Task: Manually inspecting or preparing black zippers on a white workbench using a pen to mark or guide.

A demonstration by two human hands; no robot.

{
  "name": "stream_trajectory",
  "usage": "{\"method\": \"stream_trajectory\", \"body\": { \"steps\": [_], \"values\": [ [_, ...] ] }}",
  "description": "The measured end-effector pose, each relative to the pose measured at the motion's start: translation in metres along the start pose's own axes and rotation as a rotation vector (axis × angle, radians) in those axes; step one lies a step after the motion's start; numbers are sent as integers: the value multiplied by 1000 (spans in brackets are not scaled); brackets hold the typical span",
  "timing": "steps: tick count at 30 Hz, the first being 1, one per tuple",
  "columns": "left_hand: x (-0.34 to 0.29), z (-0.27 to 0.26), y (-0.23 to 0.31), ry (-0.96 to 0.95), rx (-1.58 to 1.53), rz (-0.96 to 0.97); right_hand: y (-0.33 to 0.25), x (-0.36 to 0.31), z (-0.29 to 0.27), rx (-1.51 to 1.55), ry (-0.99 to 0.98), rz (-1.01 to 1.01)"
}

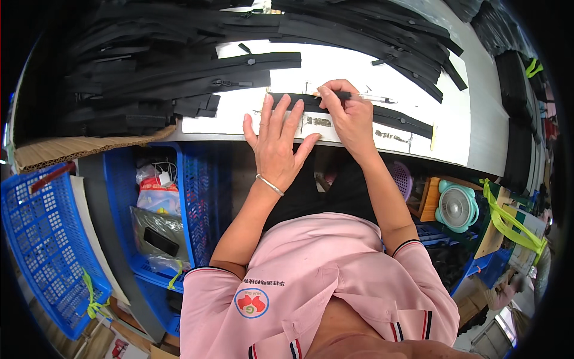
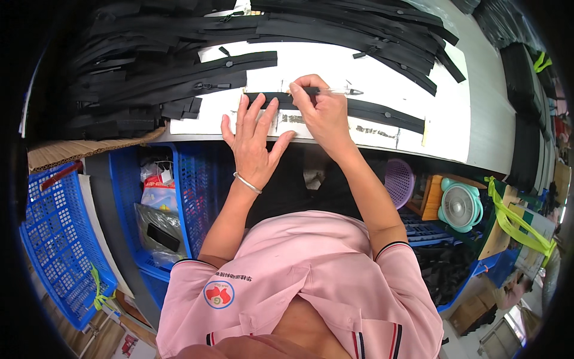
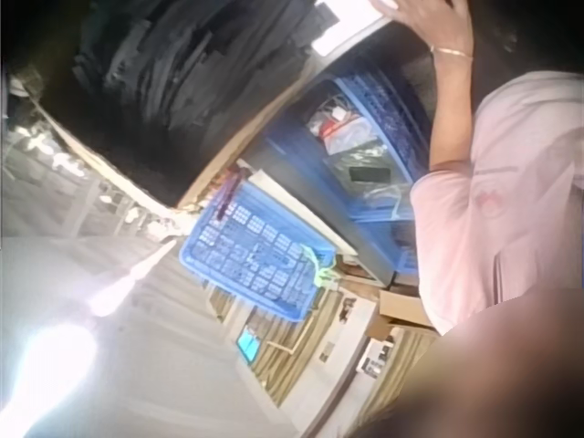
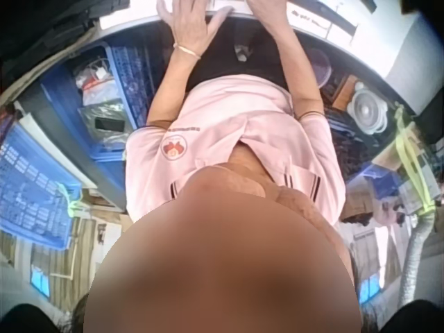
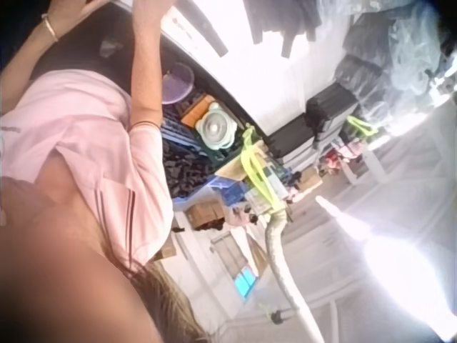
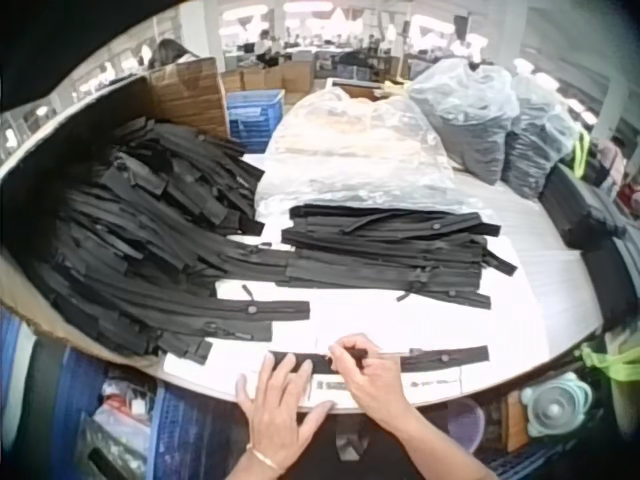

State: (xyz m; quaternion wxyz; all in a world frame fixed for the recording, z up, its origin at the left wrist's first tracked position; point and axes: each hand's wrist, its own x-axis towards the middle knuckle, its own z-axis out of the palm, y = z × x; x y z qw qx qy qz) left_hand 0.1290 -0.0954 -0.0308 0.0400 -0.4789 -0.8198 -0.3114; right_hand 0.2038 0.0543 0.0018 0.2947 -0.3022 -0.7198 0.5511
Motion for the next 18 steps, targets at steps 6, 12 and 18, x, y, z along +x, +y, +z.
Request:
{"method": "stream_trajectory", "body": {
  "steps": [6,12,18],
  "values": [
    [1,0,1,11,-8,-5,9,-4,1,-75,-48,-62],
    [1,0,1,15,-8,-4,7,-2,2,-133,-87,-49],
    [0,2,-1,14,-5,3,8,-5,3,-51,-20,-49]
  ]
}}
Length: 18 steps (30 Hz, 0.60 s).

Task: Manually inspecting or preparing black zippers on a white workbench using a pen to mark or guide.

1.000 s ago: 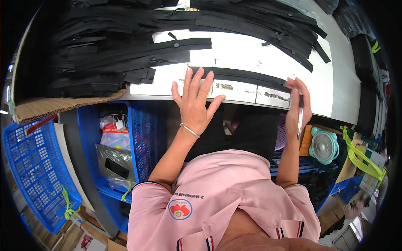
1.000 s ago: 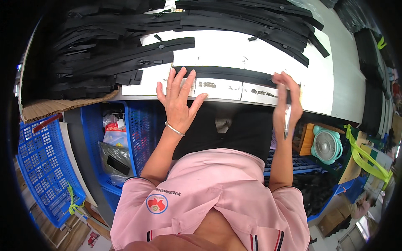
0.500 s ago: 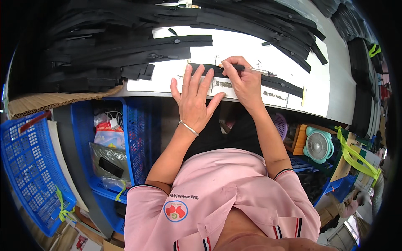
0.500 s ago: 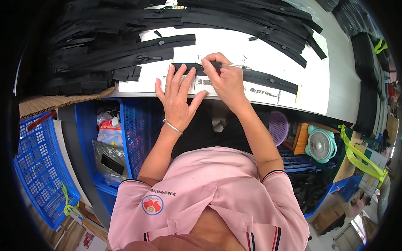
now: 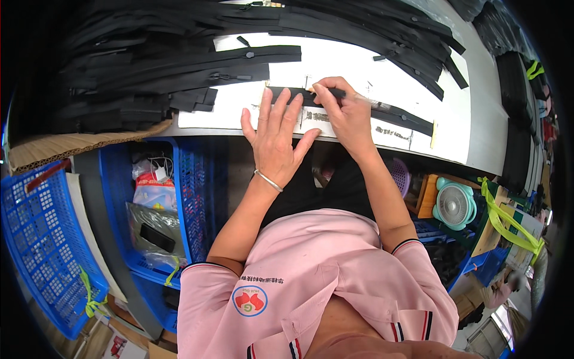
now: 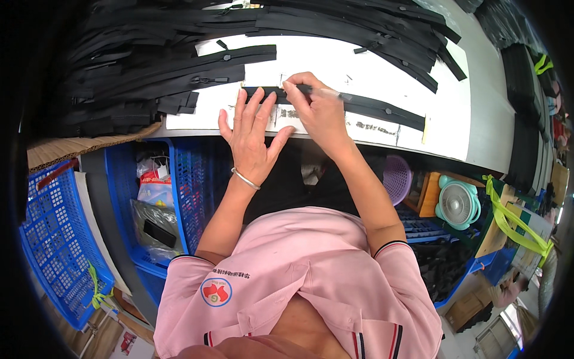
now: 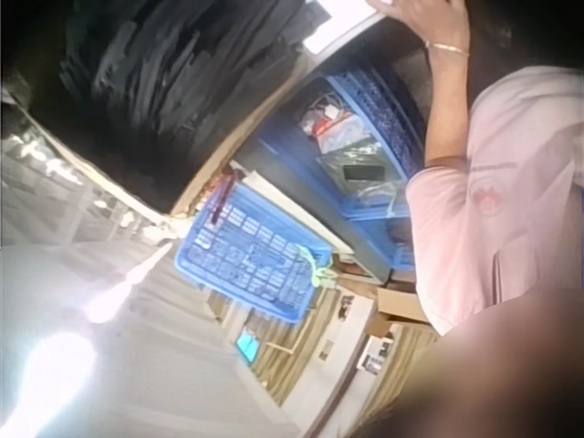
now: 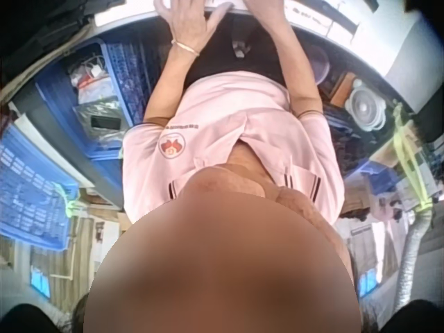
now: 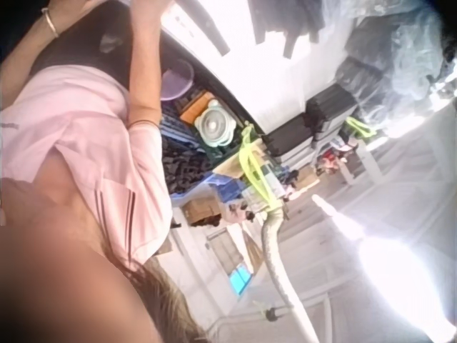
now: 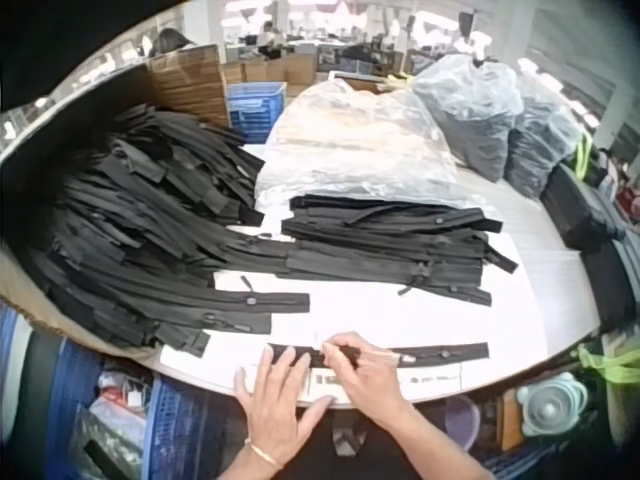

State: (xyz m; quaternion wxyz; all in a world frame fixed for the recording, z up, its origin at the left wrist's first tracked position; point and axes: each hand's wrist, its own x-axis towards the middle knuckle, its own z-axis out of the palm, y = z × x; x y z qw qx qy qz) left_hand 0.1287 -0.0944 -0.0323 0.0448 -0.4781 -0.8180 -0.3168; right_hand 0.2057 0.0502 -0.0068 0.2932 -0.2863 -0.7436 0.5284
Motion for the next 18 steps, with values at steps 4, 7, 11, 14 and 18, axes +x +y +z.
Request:
{"method": "stream_trajectory", "body": {
  "steps": [4,7,11,14,18],
  "values": [
    [0,1,0,3,-15,-10,6,0,-5,68,-73,-1],
    [0,1,0,-8,-16,-19,11,1,-5,-22,-105,-100],
    [0,1,0,-17,-23,-8,13,0,-2,-82,-88,-173],
    [1,1,0,-24,-7,-24,11,-1,-4,-113,-114,-147],
    [1,2,-1,-23,-1,-14,9,-1,-7,-177,-152,-164]
  ]
}}
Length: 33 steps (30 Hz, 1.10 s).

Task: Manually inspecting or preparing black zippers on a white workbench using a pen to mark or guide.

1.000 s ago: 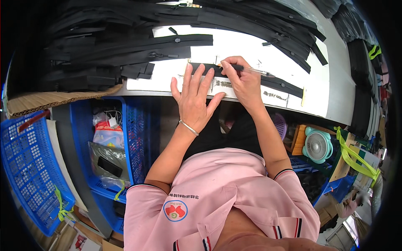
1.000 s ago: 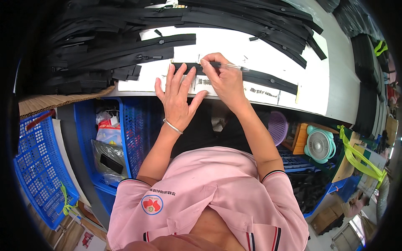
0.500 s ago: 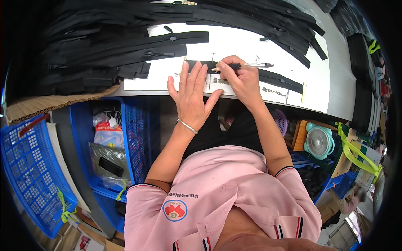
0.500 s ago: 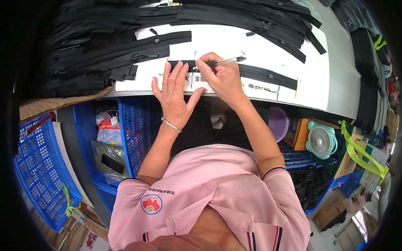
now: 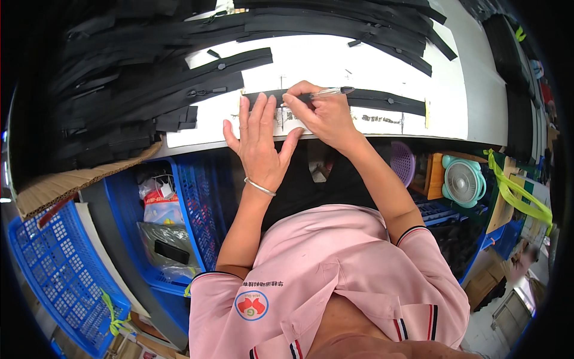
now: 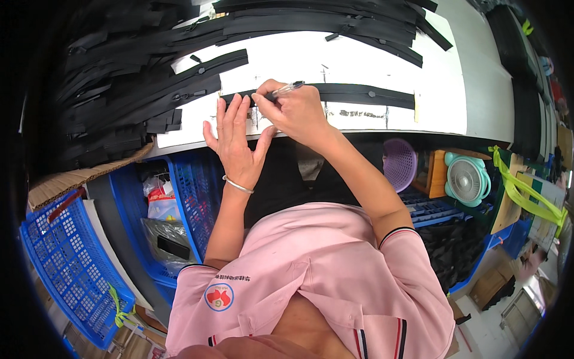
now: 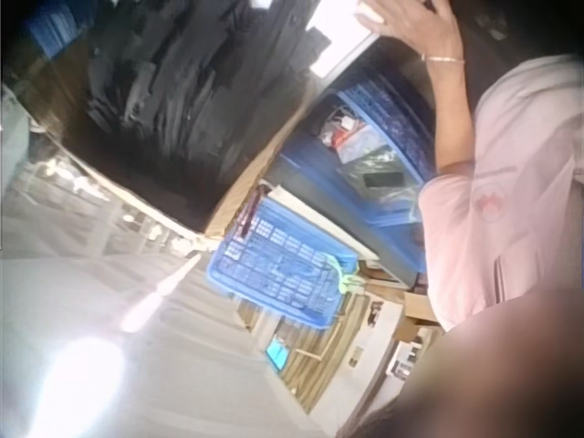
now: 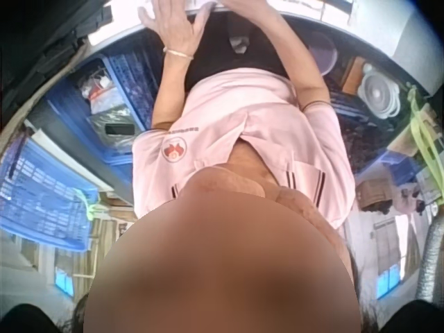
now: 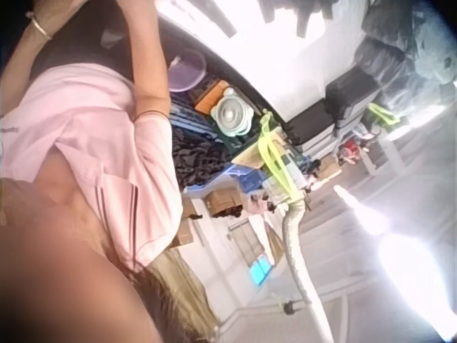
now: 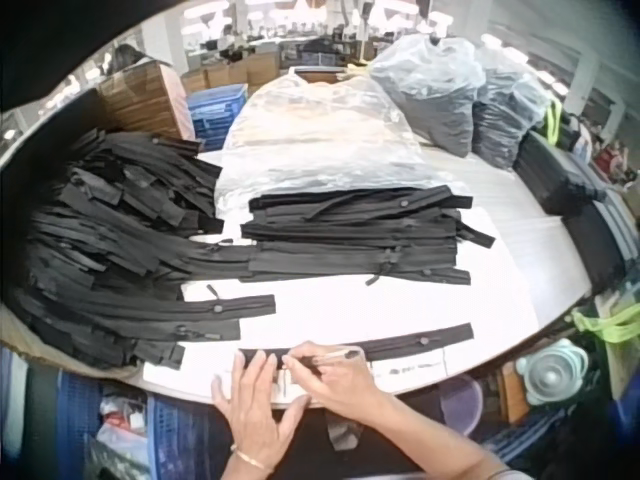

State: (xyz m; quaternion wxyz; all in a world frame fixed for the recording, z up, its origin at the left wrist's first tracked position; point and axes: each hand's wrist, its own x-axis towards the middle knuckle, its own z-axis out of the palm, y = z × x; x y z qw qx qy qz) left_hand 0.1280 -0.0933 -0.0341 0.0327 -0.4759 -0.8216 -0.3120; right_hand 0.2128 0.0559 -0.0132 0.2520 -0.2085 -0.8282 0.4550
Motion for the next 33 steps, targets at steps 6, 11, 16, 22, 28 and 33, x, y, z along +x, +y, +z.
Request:
{"method": "stream_trajectory", "body": {
  "steps": [6,11,16,22,28,33],
  "values": [
    [0,-2,2,-50,13,-9,0,1,-5,37,-59,-7],
    [0,-4,2,-59,26,-17,0,-9,-37,336,144,144],
    [0,-4,1,-62,24,-13,16,-21,-76,54,340,285],
    [0,-5,1,-69,9,-21,29,-29,-77,32,362,189],
    [2,-8,3,-82,-12,-35,31,-27,-74,-48,332,113],
    [11,-3,29,28,-12,-60,29,-30,-78,-134,218,241]
  ]
}}
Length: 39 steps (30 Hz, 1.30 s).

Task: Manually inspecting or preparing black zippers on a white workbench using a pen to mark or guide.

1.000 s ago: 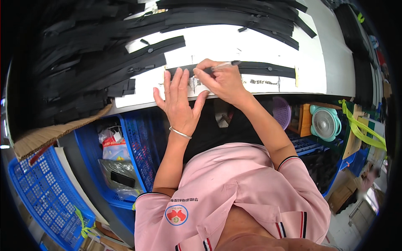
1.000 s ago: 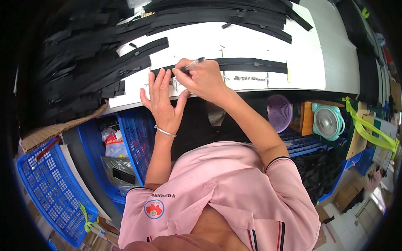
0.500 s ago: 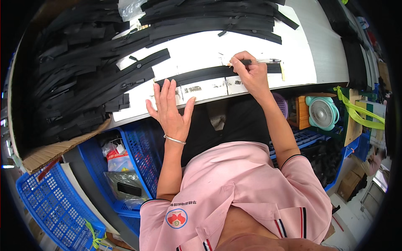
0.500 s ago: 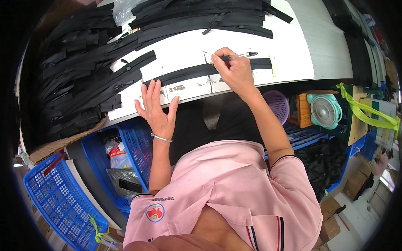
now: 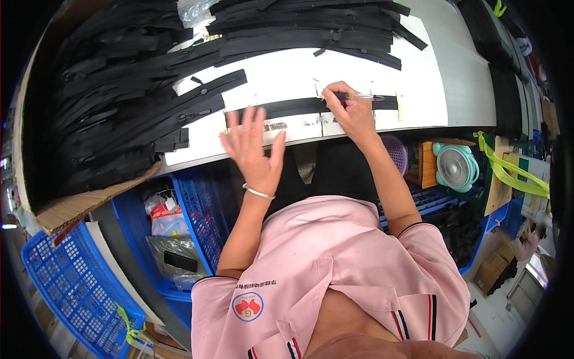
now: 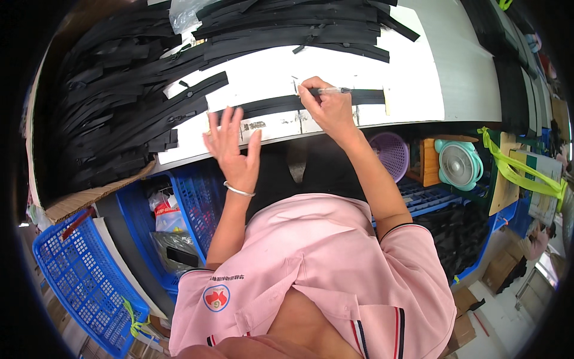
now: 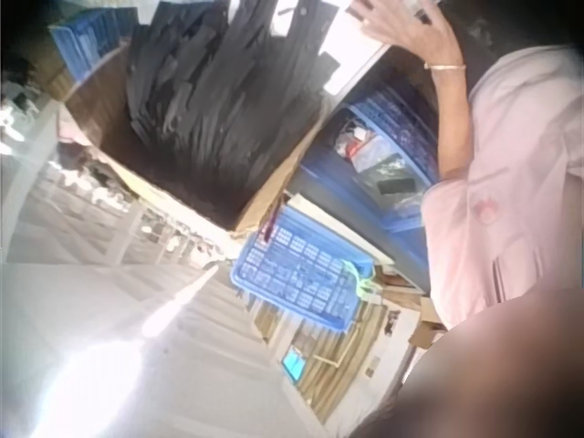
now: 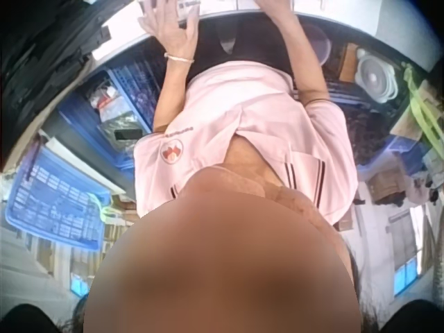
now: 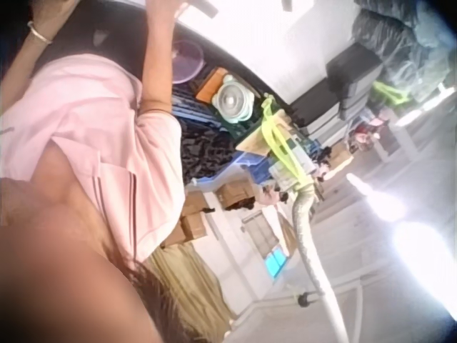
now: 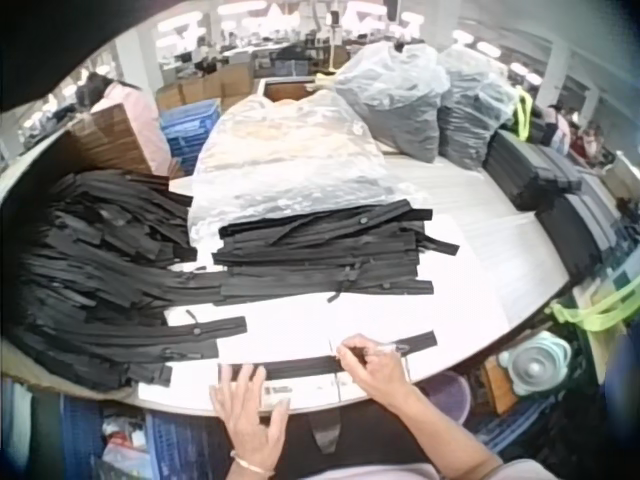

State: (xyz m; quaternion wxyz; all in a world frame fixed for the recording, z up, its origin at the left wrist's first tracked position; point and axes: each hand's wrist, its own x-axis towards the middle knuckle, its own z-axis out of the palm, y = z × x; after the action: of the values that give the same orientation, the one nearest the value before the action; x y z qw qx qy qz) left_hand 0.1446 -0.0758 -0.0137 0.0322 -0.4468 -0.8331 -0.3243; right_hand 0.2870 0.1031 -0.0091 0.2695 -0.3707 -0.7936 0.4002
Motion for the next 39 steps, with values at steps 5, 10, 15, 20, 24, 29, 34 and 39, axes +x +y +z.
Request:
{"method": "stream_trajectory", "body": {
  "steps": [5,10,15,20,24,29,34,39],
  "values": [
    [28,34,35,11,-340,154,-1,0,2,39,48,-86],
    [37,48,41,31,-302,162,0,0,1,63,43,-105],
    [36,48,41,32,-284,164,4,0,-4,244,12,-39],
    [36,49,42,38,-294,181,11,3,-1,155,-7,-237],
    [36,49,41,34,-283,184,12,2,-2,90,20,-287],
    [36,50,41,24,-275,180,5,-10,-27,423,-10,-65],
    [36,49,42,23,-262,194,22,-10,-77,307,288,96],
    [39,47,53,6,-250,206,48,-6,-84,297,251,80]
  ]
}}
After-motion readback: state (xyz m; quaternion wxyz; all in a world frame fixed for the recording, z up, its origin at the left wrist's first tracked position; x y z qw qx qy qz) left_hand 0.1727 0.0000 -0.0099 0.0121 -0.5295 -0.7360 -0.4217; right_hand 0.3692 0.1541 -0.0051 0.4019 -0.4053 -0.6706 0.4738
